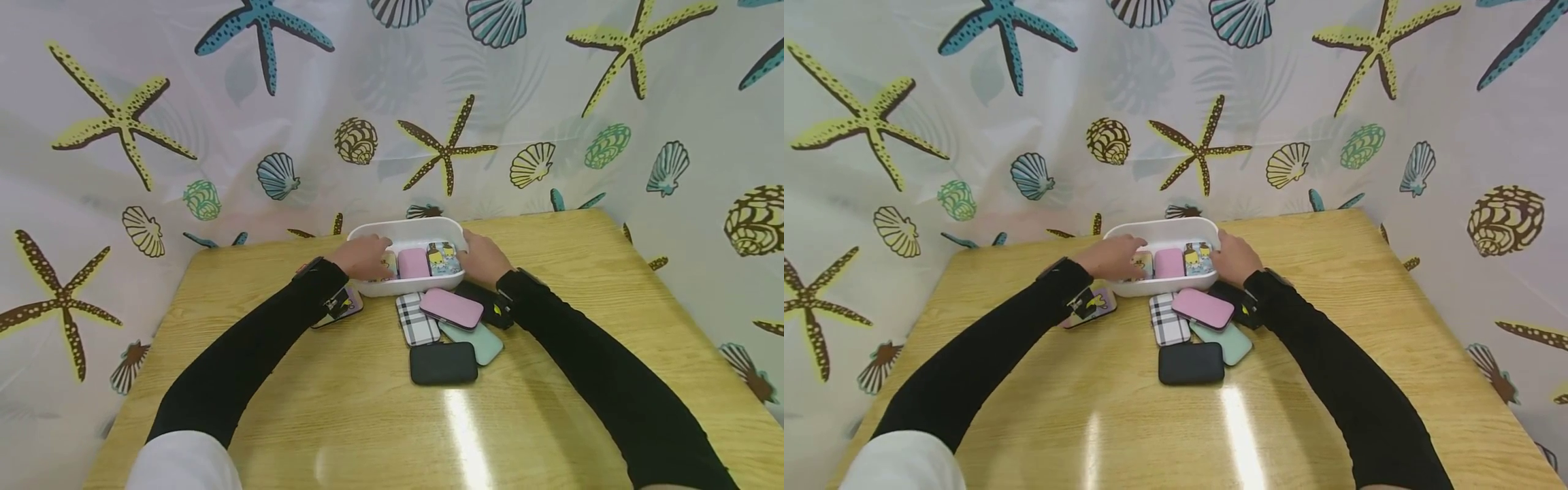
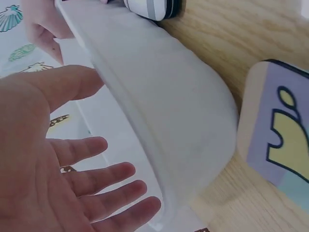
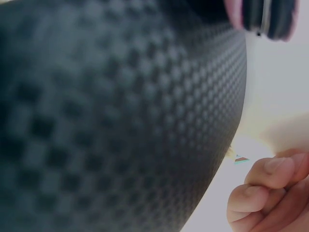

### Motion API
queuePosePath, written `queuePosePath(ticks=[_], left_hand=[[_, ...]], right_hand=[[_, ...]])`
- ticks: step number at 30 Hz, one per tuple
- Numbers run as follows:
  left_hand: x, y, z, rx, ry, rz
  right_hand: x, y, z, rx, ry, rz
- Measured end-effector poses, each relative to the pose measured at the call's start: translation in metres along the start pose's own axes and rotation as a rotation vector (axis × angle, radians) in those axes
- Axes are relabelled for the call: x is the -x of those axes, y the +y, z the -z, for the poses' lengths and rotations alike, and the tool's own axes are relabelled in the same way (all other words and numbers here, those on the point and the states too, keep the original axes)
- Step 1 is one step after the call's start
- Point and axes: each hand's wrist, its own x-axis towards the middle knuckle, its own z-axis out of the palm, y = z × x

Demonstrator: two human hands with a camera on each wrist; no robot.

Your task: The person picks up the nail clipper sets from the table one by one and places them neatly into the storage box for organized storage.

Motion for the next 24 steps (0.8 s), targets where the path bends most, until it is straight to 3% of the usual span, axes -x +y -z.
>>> queuePosePath(ticks=[8, 17, 21, 24], left_hand=[[0.04, -0.009, -0.005, 0.074, 0.169, -0.005], [0.084, -0.017, -0.021, 0.043, 0.336, 0.067], [0.098, -0.025, -0.033, 0.018, 0.361, 0.099], [0.104, -0.03, -0.043, 0.003, 0.325, 0.13]], right_hand=[[-0.006, 0.002, 0.0, -0.01, -0.009, 0.004], [-0.005, 0.001, 0.001, -0.021, -0.005, 0.026], [-0.005, 0.001, 0.0, -0.023, -0.007, 0.021], [-0.006, 0.002, -0.001, -0.025, -0.007, 0.017]])
